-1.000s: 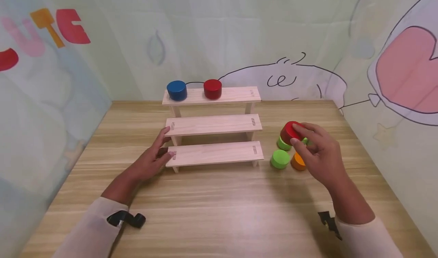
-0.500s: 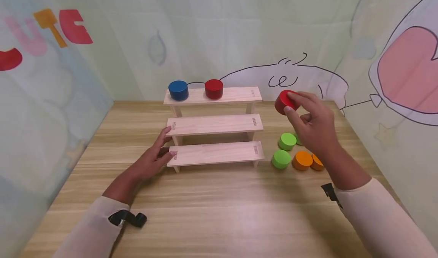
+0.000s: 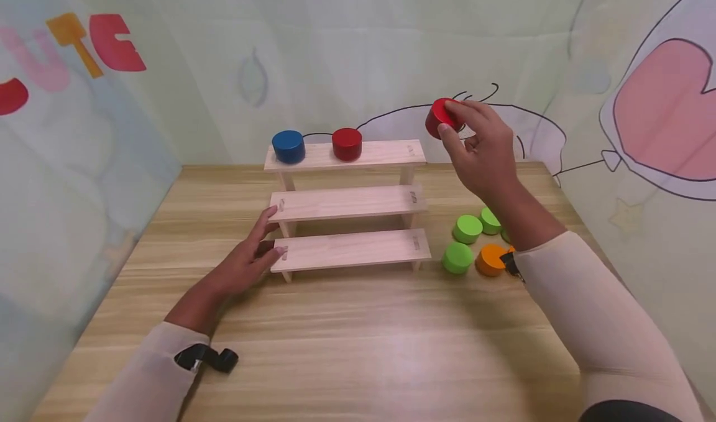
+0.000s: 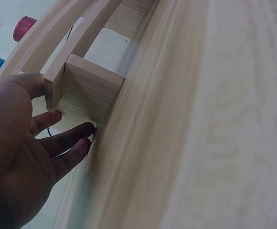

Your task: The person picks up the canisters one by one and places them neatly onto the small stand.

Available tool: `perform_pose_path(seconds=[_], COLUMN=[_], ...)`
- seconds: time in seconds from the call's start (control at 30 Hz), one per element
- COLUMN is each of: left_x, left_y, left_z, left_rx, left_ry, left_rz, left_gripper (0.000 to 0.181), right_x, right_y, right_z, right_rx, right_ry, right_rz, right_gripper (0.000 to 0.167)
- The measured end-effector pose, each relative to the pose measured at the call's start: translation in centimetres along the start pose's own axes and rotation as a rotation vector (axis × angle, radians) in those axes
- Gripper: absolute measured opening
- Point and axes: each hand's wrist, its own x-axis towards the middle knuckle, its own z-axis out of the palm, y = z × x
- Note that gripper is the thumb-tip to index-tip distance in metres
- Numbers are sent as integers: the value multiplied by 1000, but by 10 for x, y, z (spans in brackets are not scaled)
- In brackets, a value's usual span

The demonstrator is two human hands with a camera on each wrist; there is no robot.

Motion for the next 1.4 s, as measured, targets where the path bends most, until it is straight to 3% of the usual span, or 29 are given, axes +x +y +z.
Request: perform_pose_path(seconds=[0.3,0.6,1.13,1.4], left_x=[-2,-1,-2,-1], left_y=[0,2,2,1], left_z=[0,-1,-1,-1], left_rx=[-7,10,21,18], left_ry=[-2,1,10,6], left_rz=[7,14,34,21], left_gripper=[83,83,84,83], right_x=[27,38,31,21], right_y=[-5,-1,16,30], right_z=[12,31,55,60], right_rx=[-20,-51,-107,-164], right_ry=[-66,-128,-292,-343], right_rz=[-9,34,140,76], right_gripper=[40,41,47,51])
